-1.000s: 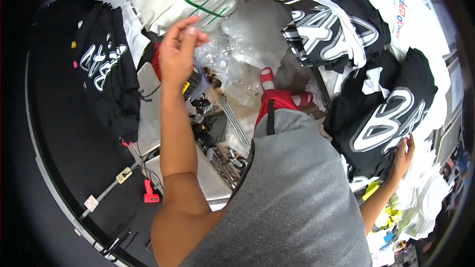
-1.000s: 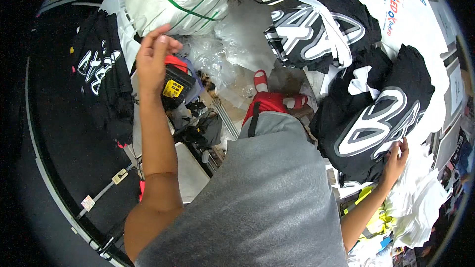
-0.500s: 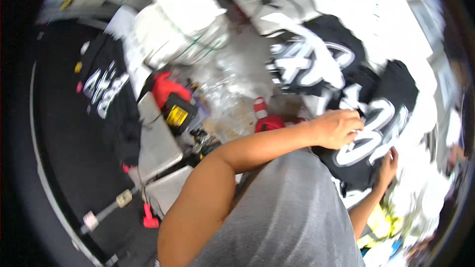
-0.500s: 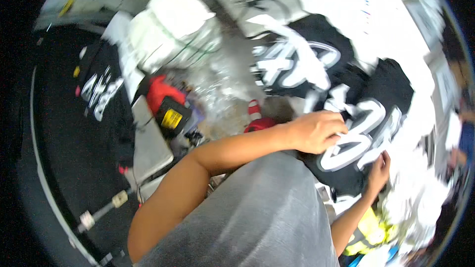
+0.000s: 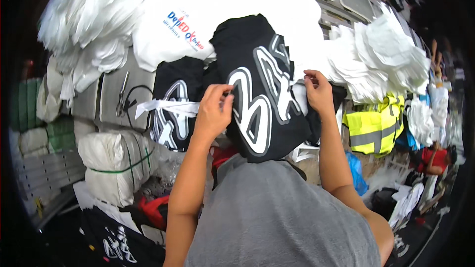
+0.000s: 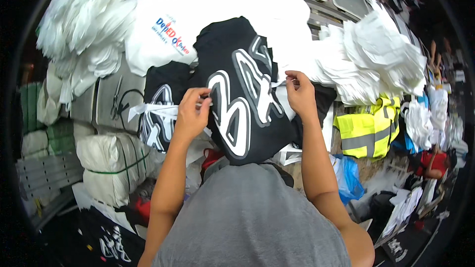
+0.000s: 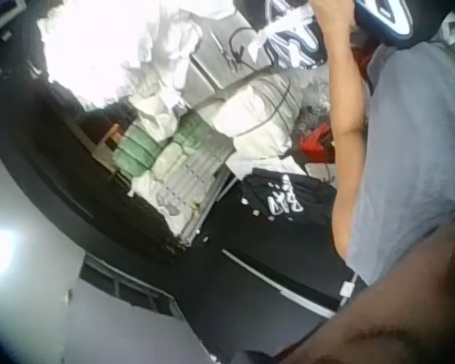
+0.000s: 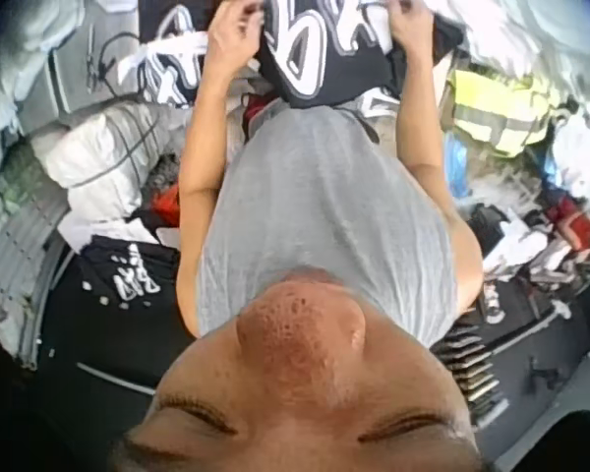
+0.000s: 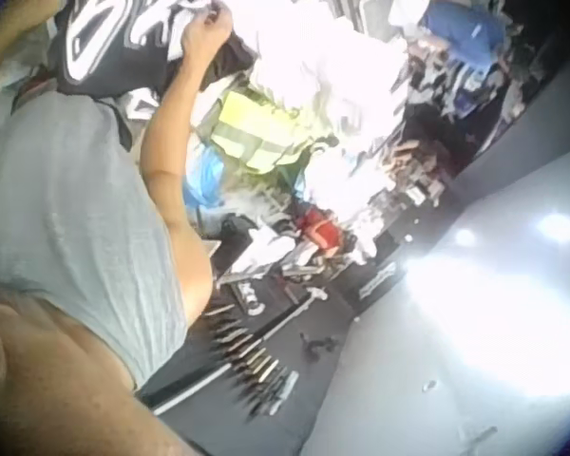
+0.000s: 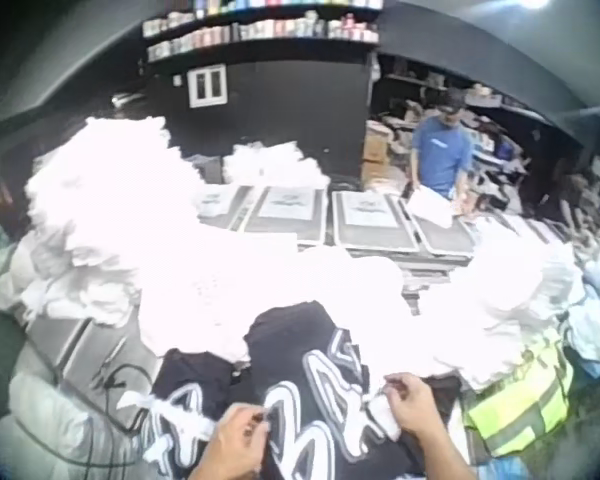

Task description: The person heat-presses labels onto shirts using a heat press machine, sorts label transfer sheets on a table, and folds and bundles printed t-shirts by hand.

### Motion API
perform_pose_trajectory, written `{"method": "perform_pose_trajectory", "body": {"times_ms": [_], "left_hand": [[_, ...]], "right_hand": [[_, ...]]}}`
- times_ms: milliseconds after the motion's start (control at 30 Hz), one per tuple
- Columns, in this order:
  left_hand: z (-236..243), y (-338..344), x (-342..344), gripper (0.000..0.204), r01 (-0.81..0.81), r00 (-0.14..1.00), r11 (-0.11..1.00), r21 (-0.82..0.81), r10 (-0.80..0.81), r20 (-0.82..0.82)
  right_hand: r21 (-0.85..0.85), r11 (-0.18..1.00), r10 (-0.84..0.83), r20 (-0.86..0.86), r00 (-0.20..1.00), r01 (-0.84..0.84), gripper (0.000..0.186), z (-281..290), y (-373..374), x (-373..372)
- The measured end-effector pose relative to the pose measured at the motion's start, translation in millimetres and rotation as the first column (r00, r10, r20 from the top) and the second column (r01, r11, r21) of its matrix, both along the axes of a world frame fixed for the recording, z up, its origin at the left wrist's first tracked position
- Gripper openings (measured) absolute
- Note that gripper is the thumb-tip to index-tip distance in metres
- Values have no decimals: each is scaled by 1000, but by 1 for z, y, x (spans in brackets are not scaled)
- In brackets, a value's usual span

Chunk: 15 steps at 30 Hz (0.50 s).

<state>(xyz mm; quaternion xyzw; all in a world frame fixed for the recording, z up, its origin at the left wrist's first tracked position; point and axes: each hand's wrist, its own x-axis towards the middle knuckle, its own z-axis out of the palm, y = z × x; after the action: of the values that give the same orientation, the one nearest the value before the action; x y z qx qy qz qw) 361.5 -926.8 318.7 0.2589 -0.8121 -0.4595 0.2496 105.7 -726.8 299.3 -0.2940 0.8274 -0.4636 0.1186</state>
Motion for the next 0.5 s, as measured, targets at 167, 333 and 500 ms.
{"method": "perform_pose_trajectory", "body": {"times_ms": [167,333,500], "left_hand": [[-34,9,20,35,-112,979,992,53,101,179],[-50,1,26,26,-62,972,998,-11,62,226],[-36,-18,35,11,-75,971,993,-95,95,219]], "right_hand": [[72,985,164,-95,982,-157,35,-29,6,-13],[255,947,229,-105,968,-196,20,-38,1,-15],[233,972,50,-62,997,-35,19,-21,19,-17]]}}
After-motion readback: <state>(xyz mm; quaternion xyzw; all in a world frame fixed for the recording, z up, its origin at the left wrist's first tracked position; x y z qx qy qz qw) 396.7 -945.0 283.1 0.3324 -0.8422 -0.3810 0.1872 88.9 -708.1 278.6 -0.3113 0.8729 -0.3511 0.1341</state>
